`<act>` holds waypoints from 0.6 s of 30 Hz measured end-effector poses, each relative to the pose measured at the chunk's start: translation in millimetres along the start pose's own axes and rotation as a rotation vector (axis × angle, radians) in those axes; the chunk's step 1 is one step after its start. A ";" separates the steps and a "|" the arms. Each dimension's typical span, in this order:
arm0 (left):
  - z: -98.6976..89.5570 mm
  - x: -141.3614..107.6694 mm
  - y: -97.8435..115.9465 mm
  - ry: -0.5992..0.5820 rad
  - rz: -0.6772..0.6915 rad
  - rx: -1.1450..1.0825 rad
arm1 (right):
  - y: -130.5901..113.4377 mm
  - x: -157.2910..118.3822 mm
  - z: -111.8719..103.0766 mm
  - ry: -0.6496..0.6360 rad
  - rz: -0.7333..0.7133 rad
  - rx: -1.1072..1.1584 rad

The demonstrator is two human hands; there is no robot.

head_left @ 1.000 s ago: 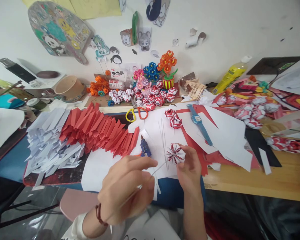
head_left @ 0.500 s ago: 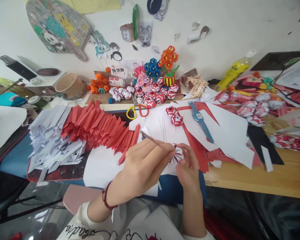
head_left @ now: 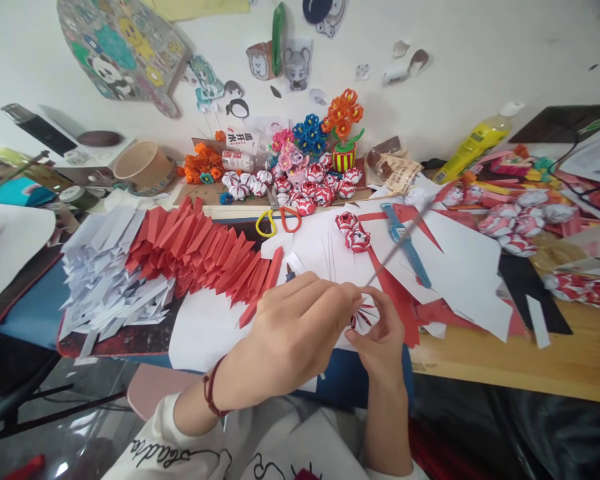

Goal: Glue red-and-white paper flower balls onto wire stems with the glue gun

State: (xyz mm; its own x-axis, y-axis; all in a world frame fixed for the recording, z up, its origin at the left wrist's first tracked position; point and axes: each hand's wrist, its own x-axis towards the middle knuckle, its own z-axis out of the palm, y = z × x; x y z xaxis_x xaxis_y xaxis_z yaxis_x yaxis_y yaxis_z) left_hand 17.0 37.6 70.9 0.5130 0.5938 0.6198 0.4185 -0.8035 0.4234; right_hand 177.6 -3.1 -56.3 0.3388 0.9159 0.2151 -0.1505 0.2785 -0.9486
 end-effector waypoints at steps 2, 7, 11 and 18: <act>-2.7 0.8 0.8 -0.012 0.000 0.005 | -0.5 0.1 -0.7 0.016 -0.028 -0.018; -7.7 4.8 2.2 -0.033 0.019 0.004 | -1.0 -0.3 -2.0 -0.003 -0.034 -0.024; -11.4 10.2 3.6 -0.046 0.050 -0.012 | -0.7 -1.2 -3.2 -0.034 -0.013 -0.026; -15.0 14.6 8.6 -0.032 0.043 -0.049 | 2.5 -2.5 -5.8 -0.043 -0.038 -0.030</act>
State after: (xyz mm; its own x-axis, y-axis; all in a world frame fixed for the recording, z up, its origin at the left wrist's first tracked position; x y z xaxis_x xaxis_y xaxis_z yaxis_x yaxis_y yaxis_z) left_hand 16.9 38.8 93.5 0.5537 0.5595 0.6168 0.3592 -0.8287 0.4293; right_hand 181.8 -6.5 -60.5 0.3032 0.9168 0.2599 -0.1105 0.3047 -0.9460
